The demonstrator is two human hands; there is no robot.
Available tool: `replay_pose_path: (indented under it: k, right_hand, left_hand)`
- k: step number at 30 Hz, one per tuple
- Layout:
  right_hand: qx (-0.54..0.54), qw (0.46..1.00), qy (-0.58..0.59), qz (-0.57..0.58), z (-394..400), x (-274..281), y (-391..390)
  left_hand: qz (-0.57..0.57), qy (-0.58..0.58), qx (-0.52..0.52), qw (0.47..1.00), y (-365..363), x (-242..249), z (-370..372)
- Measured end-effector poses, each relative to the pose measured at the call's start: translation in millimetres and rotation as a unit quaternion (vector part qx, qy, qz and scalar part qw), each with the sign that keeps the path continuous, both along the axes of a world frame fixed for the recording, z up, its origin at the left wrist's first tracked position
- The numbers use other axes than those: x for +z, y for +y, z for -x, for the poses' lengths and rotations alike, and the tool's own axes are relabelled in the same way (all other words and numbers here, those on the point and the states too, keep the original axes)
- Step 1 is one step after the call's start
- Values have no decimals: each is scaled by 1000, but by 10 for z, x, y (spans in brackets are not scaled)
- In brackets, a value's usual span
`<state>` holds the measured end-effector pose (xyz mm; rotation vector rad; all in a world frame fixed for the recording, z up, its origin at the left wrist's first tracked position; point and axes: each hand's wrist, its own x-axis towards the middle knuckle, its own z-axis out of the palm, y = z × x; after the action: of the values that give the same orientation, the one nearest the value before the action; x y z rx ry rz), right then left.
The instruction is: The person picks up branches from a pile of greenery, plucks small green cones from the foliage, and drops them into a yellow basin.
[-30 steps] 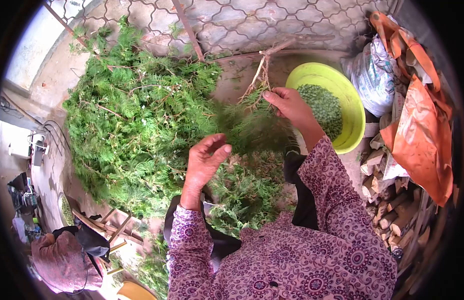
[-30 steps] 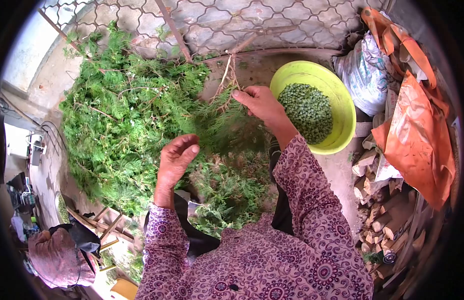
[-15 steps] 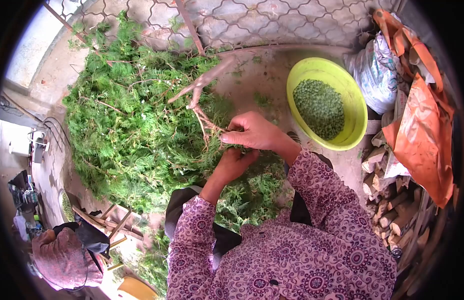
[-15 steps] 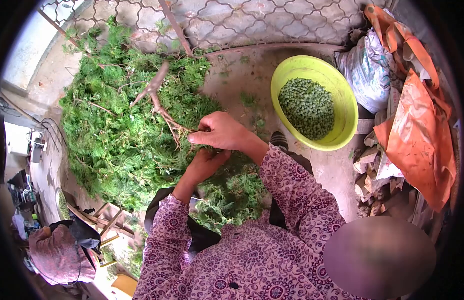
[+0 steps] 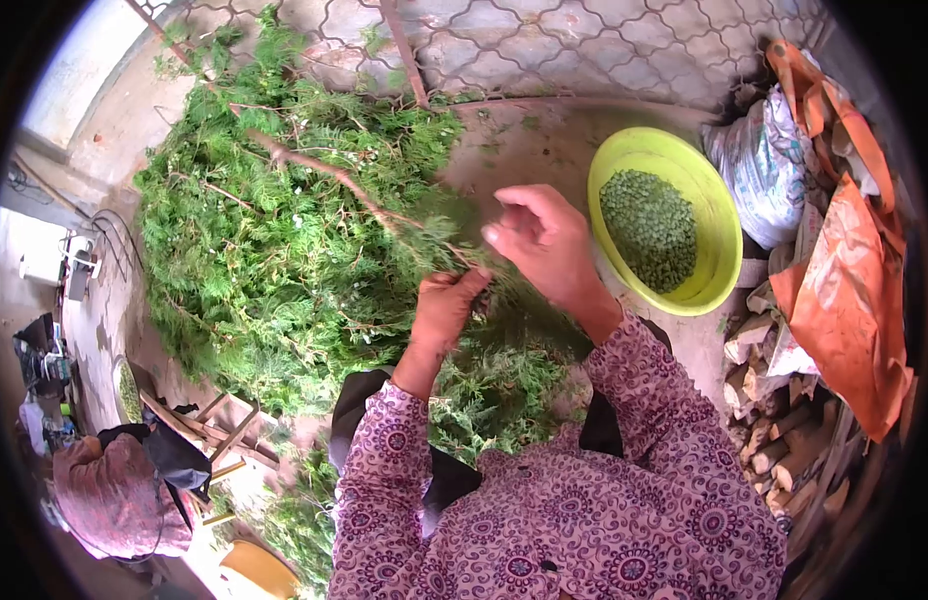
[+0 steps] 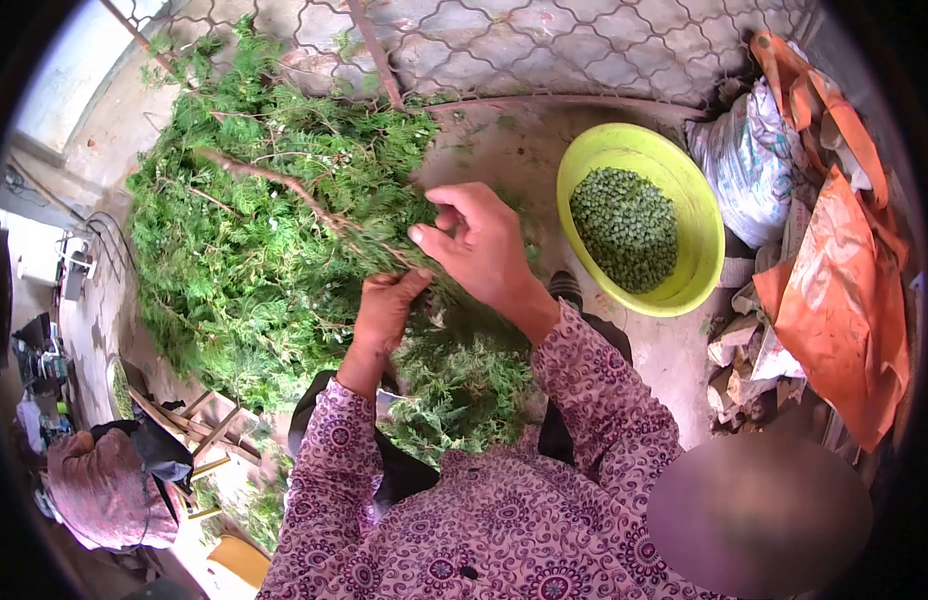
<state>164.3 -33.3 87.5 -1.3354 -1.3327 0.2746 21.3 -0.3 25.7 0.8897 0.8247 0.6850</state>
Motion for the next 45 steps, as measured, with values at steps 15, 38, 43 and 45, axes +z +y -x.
replay_pose_path:
  k: [15,38,43,45]
  right_hand:
    - [30,986,-131,102,275,-250,-66]
    - [178,815,436,338,144,-209,-4]
    - [109,955,54,272,235,-394,34]
    - [85,959,25,268,241,-457,58]
  left_hand:
    - [2,-114,258,959,175,-21,15]
    - [38,-102,291,950,184,24,36]
    - [21,-87,283,955,162,-59,-4]
    - [14,-85,279,957,147,-22,-20]
